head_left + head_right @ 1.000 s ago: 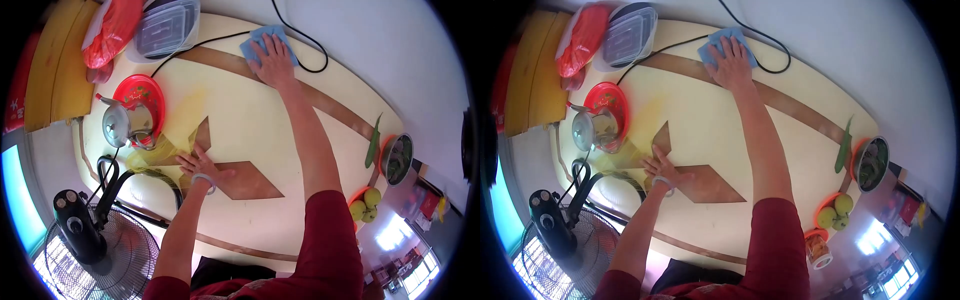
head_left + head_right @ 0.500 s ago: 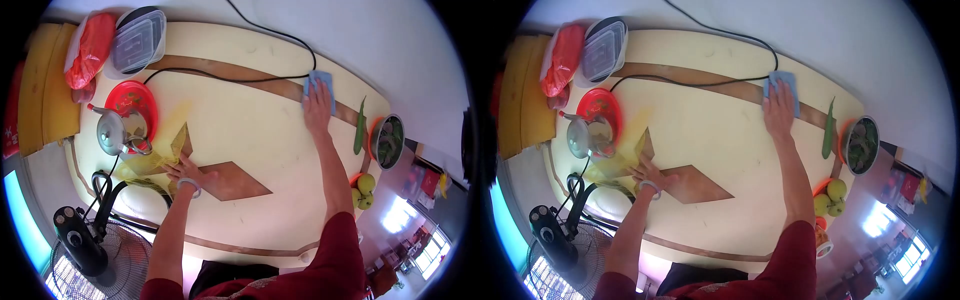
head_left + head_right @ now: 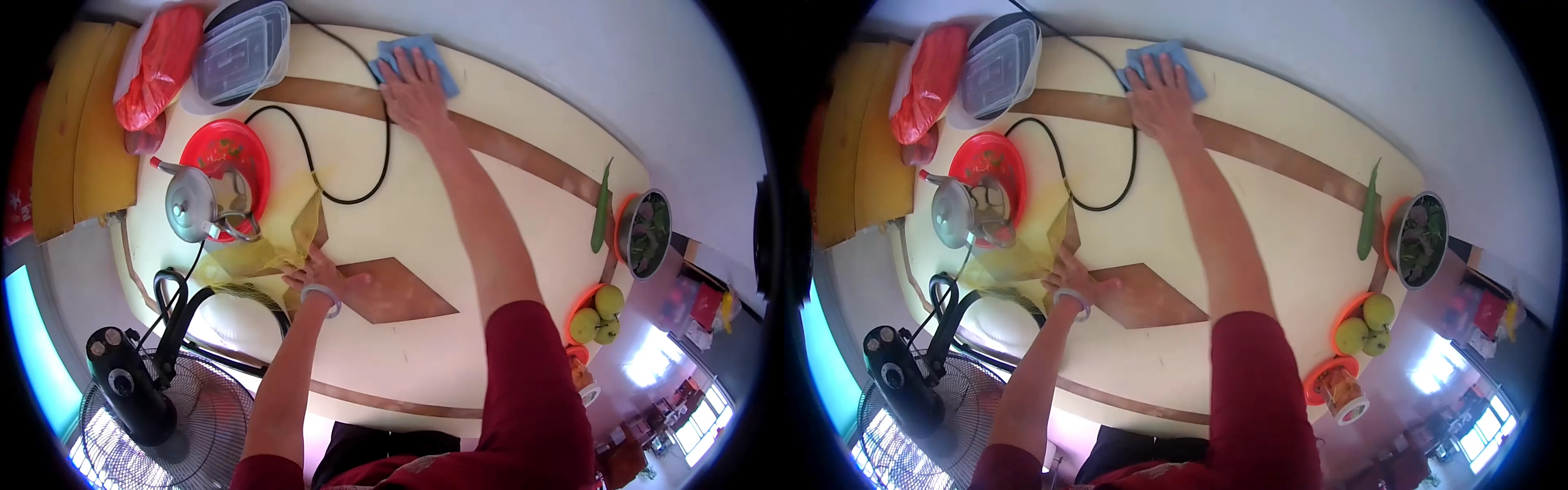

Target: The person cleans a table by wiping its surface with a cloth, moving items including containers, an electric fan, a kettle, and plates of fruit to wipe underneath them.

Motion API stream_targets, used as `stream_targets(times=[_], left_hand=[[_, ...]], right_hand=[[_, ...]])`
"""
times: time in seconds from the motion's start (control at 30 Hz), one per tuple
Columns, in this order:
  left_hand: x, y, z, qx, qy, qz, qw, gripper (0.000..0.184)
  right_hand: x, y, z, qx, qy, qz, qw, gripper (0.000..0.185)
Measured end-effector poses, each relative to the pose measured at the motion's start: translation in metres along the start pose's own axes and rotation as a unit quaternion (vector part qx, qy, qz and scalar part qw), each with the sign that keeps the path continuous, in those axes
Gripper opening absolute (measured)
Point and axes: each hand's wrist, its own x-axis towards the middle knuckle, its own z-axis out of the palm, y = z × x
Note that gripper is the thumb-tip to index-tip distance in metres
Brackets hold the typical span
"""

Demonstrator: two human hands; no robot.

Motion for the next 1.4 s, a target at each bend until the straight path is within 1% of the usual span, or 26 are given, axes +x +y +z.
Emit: stream_targets(times=[0.07, 0.1, 0.17, 0.23, 0.27, 0.3, 0.33, 0.37, 0.47, 0.5, 0.53, 0.57, 0.6, 0.63, 0.7, 0.73, 0.83, 0.93, 1.0, 1.07, 1.17, 1.23, 1.27, 1.3, 1.37, 1.4], left_hand=[[0.000, 0.001, -0.001, -0.001, -0.006, 0.003, 1.000, 0.138], [-0.001, 0.002, -0.002, 0.008, -0.010, -0.001, 1.000, 0.138], [-0.002, 0.004, -0.001, 0.022, -0.006, -0.008, 1.000, 0.138], [-0.004, 0.005, 0.000, 0.037, 0.005, -0.015, 0.999, 0.137], [-0.003, 0.007, 0.000, 0.033, 0.001, -0.011, 0.999, 0.137], [-0.003, 0.005, 0.000, 0.031, -0.005, -0.010, 0.999, 0.136], [-0.002, 0.003, -0.002, 0.027, -0.008, -0.011, 1.000, 0.136], [-0.001, 0.003, -0.004, 0.032, -0.008, -0.013, 0.999, 0.136], [-0.002, 0.004, -0.005, 0.035, -0.010, -0.009, 0.999, 0.136], [-0.002, 0.002, -0.003, 0.031, -0.009, -0.001, 0.999, 0.135], [-0.002, 0.001, -0.003, 0.026, -0.006, 0.008, 1.000, 0.135], [-0.002, 0.002, -0.003, 0.023, -0.006, 0.013, 1.000, 0.135], [-0.002, 0.002, -0.003, 0.020, -0.005, 0.016, 1.000, 0.135], [-0.002, 0.000, -0.003, 0.021, -0.003, 0.014, 1.000, 0.135], [0.002, -0.002, 0.002, 0.035, 0.020, 0.001, 0.999, 0.137], [0.003, 0.001, 0.007, 0.043, 0.028, -0.001, 0.999, 0.138], [-0.003, 0.006, 0.004, 0.015, 0.036, -0.021, 0.999, 0.139], [-0.005, 0.009, 0.002, 0.036, 0.036, -0.036, 0.998, 0.138], [-0.004, 0.007, 0.009, 0.041, 0.061, -0.033, 0.997, 0.137], [0.002, 0.004, 0.012, 0.043, 0.094, -0.026, 0.994, 0.137], [0.006, -0.001, 0.022, 0.065, 0.128, -0.019, 0.989, 0.138], [-0.001, 0.001, 0.016, 0.060, 0.110, -0.018, 0.992, 0.135], [-0.003, 0.003, 0.013, 0.055, 0.101, -0.016, 0.993, 0.134], [-0.004, 0.003, 0.013, 0.051, 0.106, -0.014, 0.993, 0.134], [-0.005, 0.002, 0.014, 0.046, 0.113, -0.012, 0.992, 0.134], [-0.006, 0.002, 0.013, 0.034, 0.106, 0.000, 0.994, 0.134]], right_hand=[[0.007, -0.003, -0.001, 0.008, -0.025, 0.024, 0.999, 0.045], [0.004, 0.011, -0.003, -0.009, -0.055, 0.009, 0.998, 0.048], [-0.017, 0.052, -0.024, -0.086, -0.060, 0.063, 0.992, 0.049], [-0.058, 0.110, -0.047, -0.105, -0.013, 0.091, 0.990, 0.051], [-0.080, 0.136, -0.060, -0.130, -0.003, 0.121, 0.984, 0.050], [-0.102, 0.160, -0.069, -0.158, 0.000, 0.156, 0.975, 0.052], [-0.118, 0.178, -0.082, -0.159, -0.037, 0.206, 0.965, 0.055], [-0.127, 0.184, -0.092, -0.132, -0.051, 0.263, 0.954, 0.057], [-0.110, 0.158, -0.084, -0.178, -0.049, 0.446, 0.876, 0.059], [-0.096, 0.142, -0.077, -0.171, -0.070, 0.474, 0.861, 0.061], [-0.082, 0.126, -0.072, -0.159, -0.099, 0.388, 0.903, 0.059], [-0.074, 0.109, -0.052, -0.157, -0.045, 0.233, 0.959, 0.056], [-0.055, 0.084, -0.034, -0.118, -0.028, 0.172, 0.978, 0.052], [-0.034, 0.053, -0.024, -0.109, -0.035, 0.123, 0.986, 0.051], [-0.006, 0.017, 0.002, -0.047, -0.010, 0.075, 0.996, 0.049], [-0.002, 0.014, 0.008, -0.030, -0.005, 0.060, 0.998, 0.048], [-0.014, 0.043, -0.012, -0.014, -0.087, 0.002, 0.996, 0.053], [-0.071, 0.107, -0.048, -0.085, -0.018, 0.135, 0.987, 0.053], [-0.115, 0.145, -0.081, -0.109, -0.034, 0.231, 0.966, 0.055], [-0.151, 0.163, -0.108, -0.127, -0.043, 0.320, 0.938, 0.055], [-0.185, 0.158, -0.117, -0.154, -0.036, 0.364, 0.918, 0.055], [-0.223, 0.139, -0.117, -0.189, -0.016, 0.309, 0.932, 0.053], [-0.248, 0.118, -0.121, -0.199, 0.002, 0.281, 0.939, 0.051], [-0.270, 0.089, -0.133, -0.182, 0.006, 0.283, 0.942, 0.049], [-0.329, 0.032, -0.156, -0.125, -0.027, 0.274, 0.953, 0.043], [-0.363, -0.001, -0.169, -0.090, -0.066, 0.280, 0.953, 0.040]])
